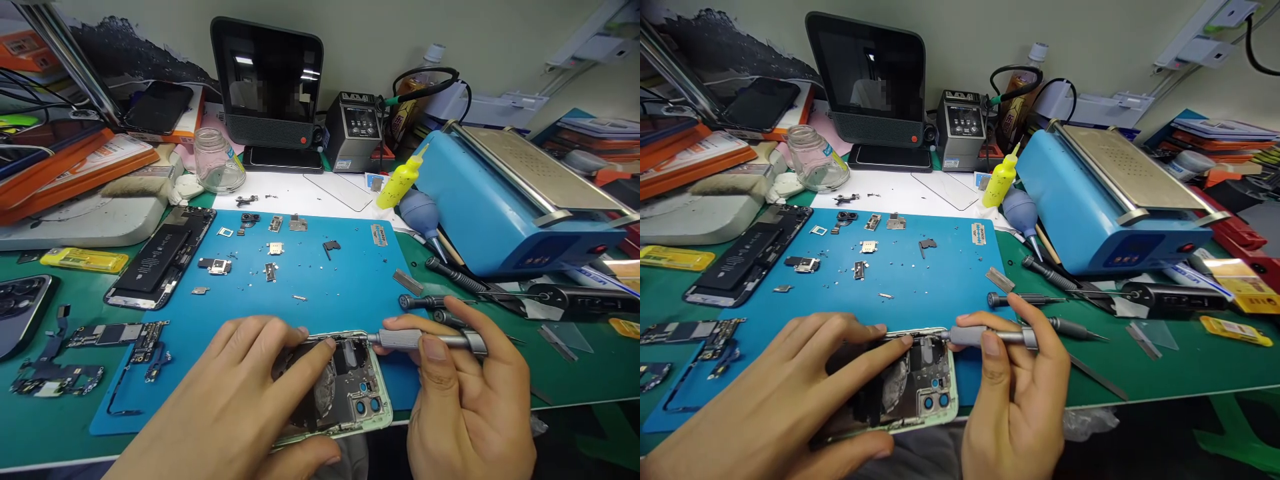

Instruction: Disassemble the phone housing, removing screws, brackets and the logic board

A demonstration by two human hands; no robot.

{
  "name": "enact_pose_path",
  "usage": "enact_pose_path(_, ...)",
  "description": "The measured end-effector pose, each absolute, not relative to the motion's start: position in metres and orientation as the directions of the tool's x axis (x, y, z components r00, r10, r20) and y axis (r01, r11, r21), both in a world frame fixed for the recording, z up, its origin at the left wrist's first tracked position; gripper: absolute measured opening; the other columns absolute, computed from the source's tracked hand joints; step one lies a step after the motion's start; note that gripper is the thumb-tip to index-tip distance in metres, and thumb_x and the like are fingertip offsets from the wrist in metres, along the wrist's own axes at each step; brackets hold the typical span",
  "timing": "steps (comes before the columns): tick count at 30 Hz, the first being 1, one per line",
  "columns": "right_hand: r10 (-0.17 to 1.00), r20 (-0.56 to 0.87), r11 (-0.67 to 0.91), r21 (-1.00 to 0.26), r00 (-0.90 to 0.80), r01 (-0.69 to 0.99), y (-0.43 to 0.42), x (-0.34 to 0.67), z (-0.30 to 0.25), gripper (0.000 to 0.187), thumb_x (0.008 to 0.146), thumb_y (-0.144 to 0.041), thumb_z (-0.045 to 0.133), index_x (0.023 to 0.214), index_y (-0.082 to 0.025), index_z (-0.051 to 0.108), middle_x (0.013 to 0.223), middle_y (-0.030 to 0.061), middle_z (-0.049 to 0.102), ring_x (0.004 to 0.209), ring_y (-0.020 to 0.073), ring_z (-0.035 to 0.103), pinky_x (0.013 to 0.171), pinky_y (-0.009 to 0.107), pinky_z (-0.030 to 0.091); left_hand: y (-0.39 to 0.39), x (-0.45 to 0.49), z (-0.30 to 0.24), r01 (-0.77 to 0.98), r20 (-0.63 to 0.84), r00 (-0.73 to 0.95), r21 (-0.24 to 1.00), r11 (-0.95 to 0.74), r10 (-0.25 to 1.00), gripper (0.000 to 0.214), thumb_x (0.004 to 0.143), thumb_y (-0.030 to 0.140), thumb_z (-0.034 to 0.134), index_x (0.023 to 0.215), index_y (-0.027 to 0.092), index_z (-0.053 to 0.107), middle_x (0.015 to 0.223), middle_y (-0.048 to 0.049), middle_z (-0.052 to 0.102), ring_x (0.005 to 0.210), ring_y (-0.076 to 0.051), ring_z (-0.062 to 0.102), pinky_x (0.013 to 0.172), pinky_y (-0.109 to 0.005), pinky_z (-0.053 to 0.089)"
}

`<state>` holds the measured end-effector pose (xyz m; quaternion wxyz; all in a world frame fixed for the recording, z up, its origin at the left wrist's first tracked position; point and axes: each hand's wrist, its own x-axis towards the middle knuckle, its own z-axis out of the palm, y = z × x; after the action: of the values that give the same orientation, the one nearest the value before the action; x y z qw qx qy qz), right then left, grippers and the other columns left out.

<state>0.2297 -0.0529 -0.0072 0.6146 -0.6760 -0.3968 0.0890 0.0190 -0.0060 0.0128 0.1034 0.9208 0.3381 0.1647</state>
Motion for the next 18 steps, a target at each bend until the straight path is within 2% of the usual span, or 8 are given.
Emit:
enact_pose_path(6,0.647,0.359,0.026,-0.892,0.673,0.452,-0.054,0.227,-0.005,0.038,0.115,-0.047,0.074,0.144,-0.024,0.069,0.107,0.0057,0.089,0.100,0.0202,0.089,0.088,0.029,0.072,0.002,0.014,0.012,0.557,0.239,0.741,0.302,-0.773,0.627,0.076,0.102,0.074,0.084,0.161,0.034,0.058,0.130,0.0039,0.071,0.115,-0.022,0.066,0.099,-0.038,0.049)
enact_pose_path(12,0.638,0.343,-0.010,-0.892,0.690,0.453,-0.057,0.227,-0.006,0.045,0.114,-0.053,0.074,0.145,-0.022,0.067,0.105,0.0072,0.089,0.094,0.0228,0.088,0.084,0.032,0.071,0.006,0.013,0.012,0.530,0.271,0.745,0.313,-0.788,0.609,0.058,0.118,0.070,0.060,0.163,0.033,0.058,0.130,0.0032,0.072,0.116,-0.021,0.064,0.099,-0.036,0.046)
enact_pose_path(15,0.598,0.305,-0.016,-0.920,0.741,0.392,-0.056,0.222,-0.005,0.047,0.111,-0.054,0.079,0.144,-0.022,0.069,0.105,0.0073,0.089,0.089,0.0221,0.087,0.082,0.033,0.070,0.006,0.014,0.011,0.535,0.276,0.736,0.322,-0.781,0.618,0.053,0.124,0.067,0.046,0.161,0.033,0.059,0.132,0.0029,0.072,0.117,-0.020,0.065,0.100,-0.037,0.046)
enact_pose_path(18,0.560,0.268,-0.020,-0.942,0.784,0.336,-0.054,0.217,-0.004,0.049,0.108,-0.055,0.082,0.144,-0.024,0.070,0.106,0.0069,0.089,0.084,0.0205,0.084,0.081,0.034,0.069,0.007,0.013,0.010,0.530,0.274,0.742,0.318,-0.786,0.611,0.054,0.124,0.067,0.045,0.162,0.031,0.058,0.133,0.0021,0.072,0.118,-0.021,0.065,0.100,-0.037,0.047)
